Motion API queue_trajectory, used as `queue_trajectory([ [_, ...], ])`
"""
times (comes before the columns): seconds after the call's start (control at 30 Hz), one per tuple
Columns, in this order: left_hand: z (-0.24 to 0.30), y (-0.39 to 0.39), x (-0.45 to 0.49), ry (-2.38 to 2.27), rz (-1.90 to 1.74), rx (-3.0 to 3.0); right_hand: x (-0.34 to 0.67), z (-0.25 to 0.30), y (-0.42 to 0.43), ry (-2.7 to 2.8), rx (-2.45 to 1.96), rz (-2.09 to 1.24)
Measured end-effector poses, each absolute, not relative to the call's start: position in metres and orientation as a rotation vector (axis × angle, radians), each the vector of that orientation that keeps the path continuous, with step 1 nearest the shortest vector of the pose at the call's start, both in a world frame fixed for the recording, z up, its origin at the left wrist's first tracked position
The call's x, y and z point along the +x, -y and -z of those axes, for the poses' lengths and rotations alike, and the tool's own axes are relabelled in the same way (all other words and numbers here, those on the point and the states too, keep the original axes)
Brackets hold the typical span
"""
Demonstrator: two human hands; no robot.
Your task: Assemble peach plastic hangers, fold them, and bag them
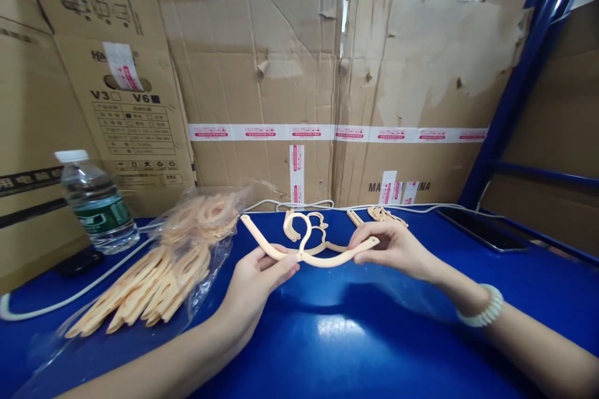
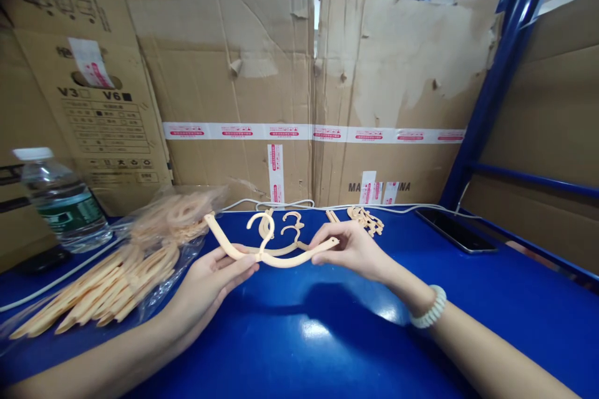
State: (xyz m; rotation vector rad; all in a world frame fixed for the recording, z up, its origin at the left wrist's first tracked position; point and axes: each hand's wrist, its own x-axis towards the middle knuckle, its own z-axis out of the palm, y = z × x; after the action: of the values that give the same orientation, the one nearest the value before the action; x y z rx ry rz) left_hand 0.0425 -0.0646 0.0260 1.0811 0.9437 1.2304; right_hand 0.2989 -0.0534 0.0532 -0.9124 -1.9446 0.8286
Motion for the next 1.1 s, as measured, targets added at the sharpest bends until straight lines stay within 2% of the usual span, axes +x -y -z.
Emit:
queue_trajectory([
  [0.13,-0.027,0.055,0.037,-1.03,-1.393,1.031,0.325,-0.057,0.039,2.288,-1.061,-0.321],
  [0.23,-0.024,0.047,0.033,-1.092,-1.539,1.04,0.334,-0.055,0.031,2.416,-1.176,-0.189],
  [0.37,-0.021,0.047,0.032,-1.171,-1.554,1.382,0.337,-0.054,0.028,2.502,-1.27,-0.209],
  [0.5,-0.018,0.063,0.036,-1.097,-1.143,2.208,0.334,-0.054,0.03,2.489,-1.369,-0.274],
  [0.6,-0.015,0.074,0.037,-1.037,-0.829,2.56,0.332,-0.051,0.029,2.462,-1.411,-0.282],
  [0.8,-0.009,0.075,0.035,-1.135,-0.624,2.673,0.332,-0.044,0.027,2.404,-1.455,-0.292],
  [1.1,-0.006,0.071,0.034,-1.073,-0.757,2.591,0.33,-0.041,0.028,2.358,-1.498,-0.262],
])
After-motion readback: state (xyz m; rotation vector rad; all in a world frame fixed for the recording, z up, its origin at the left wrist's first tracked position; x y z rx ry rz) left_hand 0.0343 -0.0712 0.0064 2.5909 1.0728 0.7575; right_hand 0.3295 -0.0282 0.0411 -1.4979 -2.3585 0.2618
